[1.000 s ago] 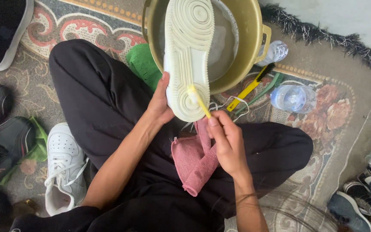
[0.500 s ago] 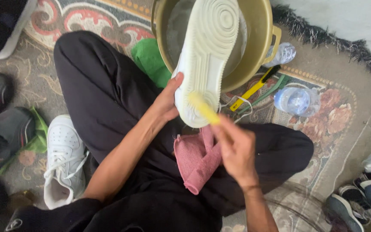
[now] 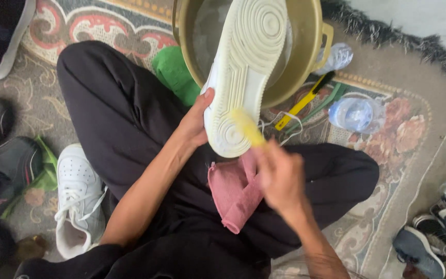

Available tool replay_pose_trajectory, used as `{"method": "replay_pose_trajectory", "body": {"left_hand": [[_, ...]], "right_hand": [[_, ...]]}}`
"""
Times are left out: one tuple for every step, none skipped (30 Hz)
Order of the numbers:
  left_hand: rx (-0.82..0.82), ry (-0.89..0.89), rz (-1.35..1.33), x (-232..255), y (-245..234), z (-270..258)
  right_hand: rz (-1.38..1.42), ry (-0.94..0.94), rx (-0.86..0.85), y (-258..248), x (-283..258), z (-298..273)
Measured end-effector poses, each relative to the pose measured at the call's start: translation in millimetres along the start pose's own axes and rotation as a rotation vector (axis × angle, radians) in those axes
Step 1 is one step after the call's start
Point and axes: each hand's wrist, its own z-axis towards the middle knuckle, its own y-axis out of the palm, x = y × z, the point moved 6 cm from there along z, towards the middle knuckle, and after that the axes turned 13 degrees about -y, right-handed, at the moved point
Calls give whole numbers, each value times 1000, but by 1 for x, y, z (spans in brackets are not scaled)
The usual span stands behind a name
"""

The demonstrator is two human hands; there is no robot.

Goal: Cleaning the sole of a white sneaker using a cloth and a brush with soapy water

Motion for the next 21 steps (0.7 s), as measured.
{"method": "replay_pose_trajectory", "body": {"left_hand": [[14,-18,-2,1,0,-1],[16,-10,3,2,0,-3],[7,18,22,5,0,-5],[0,35,33,0,-2,-7],[4,31,31,2,2,-8],[27,38,40,1,4,-10],[50,45,49,0,8,-12],[45,53,52,-1,10,-15],[96,43,33,-4,10,-18],[147,37,25,0,10,-21],[141,49,38,9,10,-16],[111,53,23,5,7,-16],[81,58,8,0,2,-16],[90,47,-3,-2,3,-16],[72,45,-14,-3,5,-16],[41,56,-10,7,12,-10],[36,60,-7,1,13,-12],[48,58,-15,1,13,-13],[60,56,-23,1,13,-12],[65,45,-30,3,16,-13],[81,55,-5,5,18,-13]], "right_hand": [[-25,-1,-46,3,-7,1],[-19,-8,-45,2,-6,1],[-17,-1,-88,4,-3,-1],[-18,18,-135,5,-1,-8],[-16,24,-138,3,11,-1],[-41,5,-93,-5,21,4],[-66,-14,-49,-13,30,9],[-67,-23,-47,-10,17,5],[-18,-18,-103,-3,4,2],[38,-18,-151,5,-9,1],[41,-32,-140,4,-1,9],[96,-5,-109,2,7,7],[152,23,-78,0,17,4],[152,38,-88,-1,10,6],[168,24,-75,-5,2,8],[182,-10,-49,-8,-6,19],[180,-16,-46,-4,1,6],[214,8,-108,7,10,-4],[247,32,-171,19,19,-13],[247,46,-175,12,23,-4],[203,16,-122,1,27,5]]}}
